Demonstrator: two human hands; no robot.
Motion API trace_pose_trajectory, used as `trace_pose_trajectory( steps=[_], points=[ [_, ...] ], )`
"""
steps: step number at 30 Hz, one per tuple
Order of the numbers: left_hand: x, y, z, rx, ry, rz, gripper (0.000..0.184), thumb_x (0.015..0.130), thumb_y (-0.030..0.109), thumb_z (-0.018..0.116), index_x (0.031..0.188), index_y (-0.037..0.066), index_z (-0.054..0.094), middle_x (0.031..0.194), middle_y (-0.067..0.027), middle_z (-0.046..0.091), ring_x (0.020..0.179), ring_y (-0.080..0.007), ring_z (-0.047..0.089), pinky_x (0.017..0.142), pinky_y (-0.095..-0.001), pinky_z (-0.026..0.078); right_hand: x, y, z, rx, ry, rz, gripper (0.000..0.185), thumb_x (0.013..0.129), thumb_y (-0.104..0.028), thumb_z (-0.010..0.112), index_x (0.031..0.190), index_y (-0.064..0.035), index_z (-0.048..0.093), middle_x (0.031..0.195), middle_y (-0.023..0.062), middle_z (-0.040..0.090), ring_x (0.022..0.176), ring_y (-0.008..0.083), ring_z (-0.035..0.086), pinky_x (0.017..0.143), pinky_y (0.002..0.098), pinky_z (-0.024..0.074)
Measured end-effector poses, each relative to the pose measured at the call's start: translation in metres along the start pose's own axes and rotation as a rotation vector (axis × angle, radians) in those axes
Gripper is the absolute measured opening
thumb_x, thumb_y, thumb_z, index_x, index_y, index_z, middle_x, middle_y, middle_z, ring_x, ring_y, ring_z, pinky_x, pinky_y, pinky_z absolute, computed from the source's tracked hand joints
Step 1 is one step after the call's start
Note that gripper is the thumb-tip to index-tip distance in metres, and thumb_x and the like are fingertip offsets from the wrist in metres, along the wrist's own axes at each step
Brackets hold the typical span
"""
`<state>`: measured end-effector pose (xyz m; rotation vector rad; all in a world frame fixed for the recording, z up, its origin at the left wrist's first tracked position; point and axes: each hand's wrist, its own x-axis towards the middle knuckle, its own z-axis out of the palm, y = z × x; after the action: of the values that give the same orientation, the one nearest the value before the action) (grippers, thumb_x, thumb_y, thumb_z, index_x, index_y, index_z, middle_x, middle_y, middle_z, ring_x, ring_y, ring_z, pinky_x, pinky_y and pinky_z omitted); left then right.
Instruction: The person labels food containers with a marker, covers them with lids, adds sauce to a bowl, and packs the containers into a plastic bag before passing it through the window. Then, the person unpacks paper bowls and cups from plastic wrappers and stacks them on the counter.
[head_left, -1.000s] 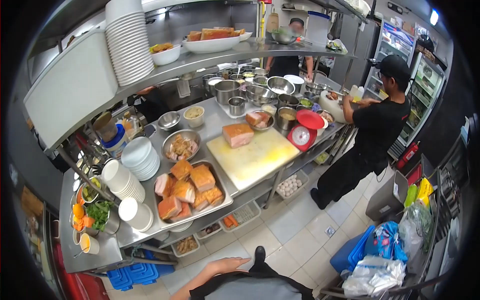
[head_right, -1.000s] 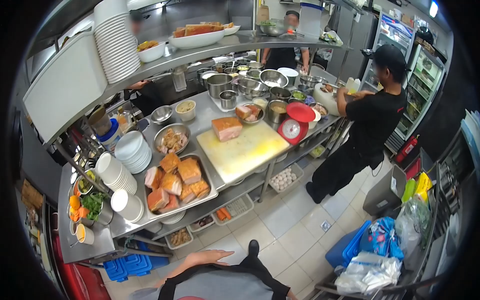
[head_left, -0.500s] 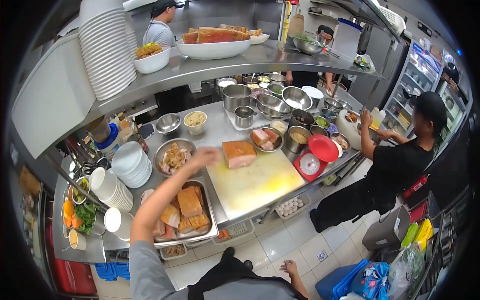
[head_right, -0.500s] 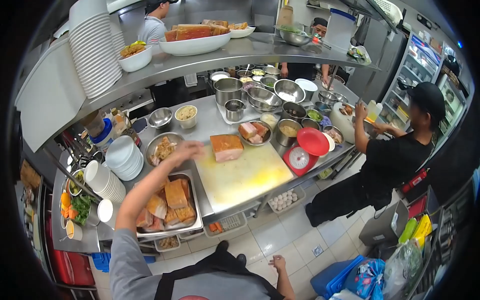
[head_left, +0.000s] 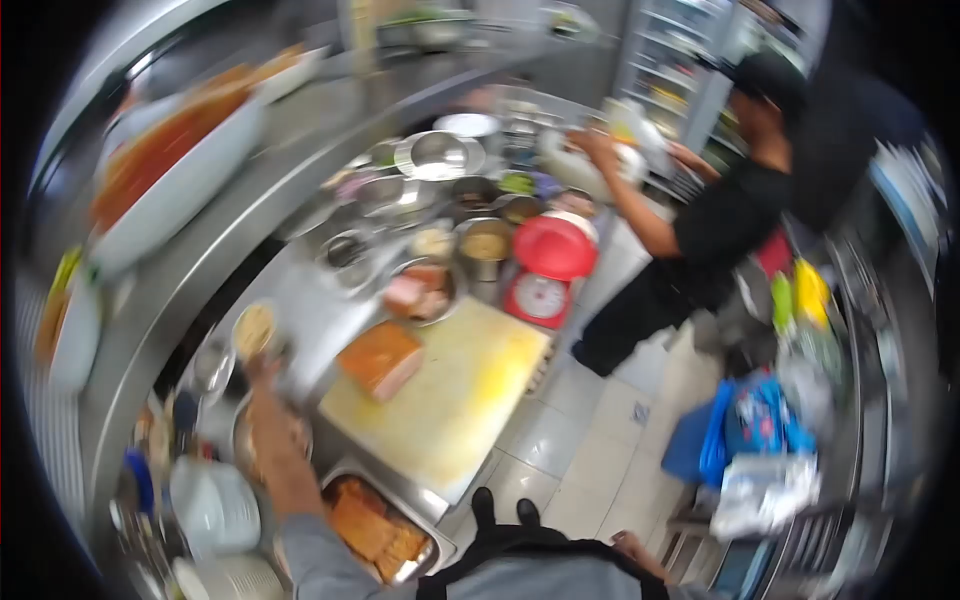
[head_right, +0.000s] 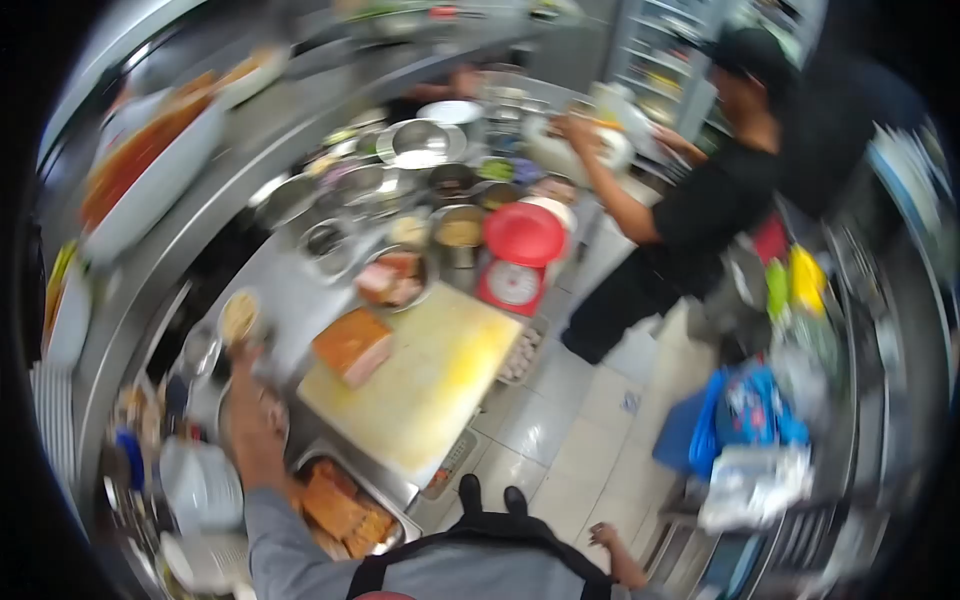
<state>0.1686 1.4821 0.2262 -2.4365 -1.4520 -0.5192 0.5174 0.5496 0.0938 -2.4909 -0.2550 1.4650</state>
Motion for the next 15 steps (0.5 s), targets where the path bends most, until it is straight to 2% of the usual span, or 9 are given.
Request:
trace_pose_trajectory(
  steps=[4,5,6,7,8,10,11,14,15],
  points=[
    [0.011,-0.019,0.009,-0.052,0.133,0.168,0.049,0.066,0.046,0.07,0.087,0.003,0.065,0.094,-0.0171,0.064,0.086,-0.033,0.06,0.078,-0.0406,0.048,0.006,0.086,0.059,-0.081,-0.085,0.133,0.04,0.069,-0.037,0.07,0.102,-0.0162,0.062,0.098,0.0031,0.065,0.091,0.0219,0.06,0.079,0.0358,0.0477],
    [0.014,-0.019,0.014,-0.117,0.033,0.116,0.047,0.071,0.045,0.067,0.088,0.001,0.064,0.095,-0.0177,0.063,0.087,-0.0334,0.06,0.078,-0.0398,0.047,-0.017,0.063,0.056,0.088,0.02,0.187,0.029,0.081,-0.026,0.058,0.098,-0.0026,0.06,0.079,0.0126,0.066,0.069,0.0203,0.067,0.051,0.0361,0.0534],
    [0.016,-0.015,0.014,-0.178,-0.063,0.055,0.046,0.075,0.043,0.063,0.09,0.0,0.063,0.097,-0.0183,0.062,0.088,-0.0337,0.059,0.079,-0.039,0.047,-0.027,0.051,0.059,0.21,0.075,0.263,0.031,0.08,-0.03,0.057,0.095,-0.0026,0.061,0.075,0.0105,0.066,0.064,0.02,0.066,0.053,0.035,0.0538],
    [0.015,-0.005,0.006,-0.231,-0.155,-0.01,0.045,0.079,0.042,0.06,0.091,-0.002,0.061,0.098,-0.0189,0.062,0.089,-0.0341,0.059,0.079,-0.0382,0.046,-0.025,0.053,0.067,0.274,0.129,0.192,0.034,0.08,-0.033,0.055,0.091,-0.0015,0.061,0.075,0.0098,0.066,0.063,0.0194,0.066,0.055,0.0336,0.0535],
    [0.015,-0.002,-0.002,-0.308,-0.264,-0.031,0.047,0.081,0.042,0.058,0.088,-0.005,0.059,0.095,-0.0208,0.061,0.09,-0.0323,0.059,0.079,-0.0371,0.046,-0.02,0.049,0.071,0.164,0.171,0.164,0.035,0.08,-0.033,0.053,0.092,-0.0012,0.061,0.075,0.0102,0.066,0.062,0.0198,0.066,0.062,0.0324,0.0535],
    [0.004,0.006,-0.021,-0.829,-0.25,-0.167,0.047,0.082,0.036,0.056,0.097,-0.008,0.053,0.102,-0.0201,0.058,0.093,-0.0323,0.058,0.082,-0.0403,0.046,-0.035,0.016,0.06,0.27,0.182,0.128,0.033,0.079,-0.031,0.054,0.093,-0.0029,0.061,0.075,0.011,0.066,0.062,0.0205,0.067,0.067,0.0318,0.0526],
    [-0.002,0.009,-0.029,-0.969,-0.236,-0.261,0.045,0.082,0.035,0.056,0.097,-0.008,0.053,0.101,-0.0196,0.058,0.093,-0.0322,0.058,0.083,-0.0408,0.046,-0.03,0.009,0.06,0.29,0.187,0.095,0.032,0.079,-0.031,0.054,0.094,-0.0039,0.062,0.076,0.0109,0.066,0.063,0.0208,0.067,0.068,0.0322,0.0524],
    [-0.012,0.039,-0.061,-1.166,-0.153,-0.463,0.039,0.082,0.031,0.055,0.094,-0.007,0.052,0.098,-0.0182,0.056,0.093,-0.0319,0.057,0.085,-0.0423,0.046,-0.009,-0.003,0.061,0.248,0.265,-0.042,0.031,0.079,-0.031,0.054,0.095,-0.0057,0.062,0.078,0.0106,0.066,0.063,0.0209,0.066,0.067,0.0332,0.0523],
    [-0.015,0.052,-0.076,-1.234,-0.108,-0.499,0.038,0.082,0.029,0.054,0.093,-0.007,0.052,0.097,-0.0178,0.056,0.093,-0.0318,0.057,0.086,-0.0428,0.045,0.003,-0.003,0.06,0.317,0.231,-0.066,0.031,0.079,-0.032,0.055,0.095,-0.006,0.062,0.079,0.0109,0.066,0.063,0.0209,0.066,0.066,0.0335,0.0523]
  ],
)
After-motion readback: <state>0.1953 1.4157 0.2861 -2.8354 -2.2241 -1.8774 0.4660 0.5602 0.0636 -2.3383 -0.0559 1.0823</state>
